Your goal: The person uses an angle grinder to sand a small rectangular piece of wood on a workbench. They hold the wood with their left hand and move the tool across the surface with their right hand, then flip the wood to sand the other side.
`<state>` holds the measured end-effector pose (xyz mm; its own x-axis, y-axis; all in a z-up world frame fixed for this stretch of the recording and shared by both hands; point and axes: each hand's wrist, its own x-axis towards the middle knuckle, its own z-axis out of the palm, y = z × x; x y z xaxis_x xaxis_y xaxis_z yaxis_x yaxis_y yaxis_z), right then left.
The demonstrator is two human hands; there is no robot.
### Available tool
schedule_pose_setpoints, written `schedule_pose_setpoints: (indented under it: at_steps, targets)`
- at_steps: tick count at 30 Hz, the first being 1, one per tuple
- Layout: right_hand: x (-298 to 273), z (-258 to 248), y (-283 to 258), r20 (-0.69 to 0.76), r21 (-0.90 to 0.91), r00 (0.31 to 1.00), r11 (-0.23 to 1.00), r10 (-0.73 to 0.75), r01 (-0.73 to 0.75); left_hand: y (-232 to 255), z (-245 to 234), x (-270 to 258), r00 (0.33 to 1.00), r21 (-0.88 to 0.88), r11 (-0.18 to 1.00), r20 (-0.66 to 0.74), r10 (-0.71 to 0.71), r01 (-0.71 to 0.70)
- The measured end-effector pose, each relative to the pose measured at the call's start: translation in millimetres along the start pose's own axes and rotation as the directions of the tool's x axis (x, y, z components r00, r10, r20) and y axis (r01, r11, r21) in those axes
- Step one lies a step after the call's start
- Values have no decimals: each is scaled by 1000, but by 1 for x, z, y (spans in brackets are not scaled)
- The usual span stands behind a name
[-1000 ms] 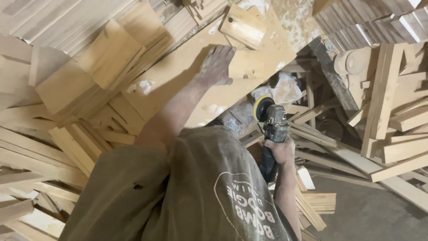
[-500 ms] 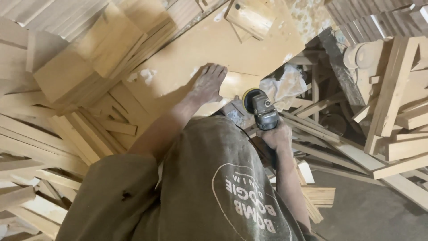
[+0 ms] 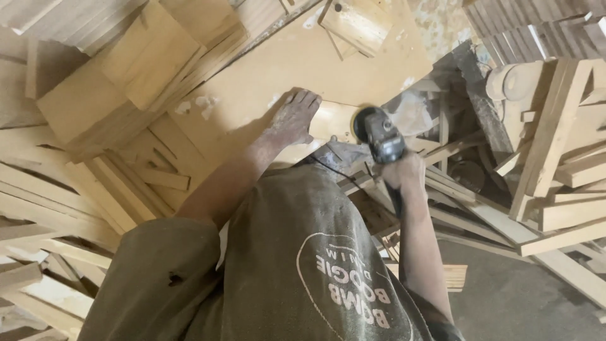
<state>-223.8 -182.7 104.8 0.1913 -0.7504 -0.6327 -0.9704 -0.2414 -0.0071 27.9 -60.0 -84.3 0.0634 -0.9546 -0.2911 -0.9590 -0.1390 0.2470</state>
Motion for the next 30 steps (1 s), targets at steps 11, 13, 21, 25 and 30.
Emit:
schedule_pose_setpoints:
  at_steps: [11,13,21,25,30]
  targets:
    - [48,51,21,-9,112,997,991,76,-74,1,-10,-4,1000,-5,1000,-3,-4,4]
    - [44,46,40,-14,129,994,986,107,-104,1,-9,-3,1000,17,1000,-4,4,-4]
    - [-30,37,21,61,69,995,995,73,-77,1,1,-2,1000,32,999,13,-14,14]
    - [17,74,30,4,115,997,990,77,-77,0,-8,-2,1000,17,1000,31,-4,3]
    - [-21,66,43,102,114,989,987,103,-114,-2,-1,1,999,-16,1000,34,-13,13]
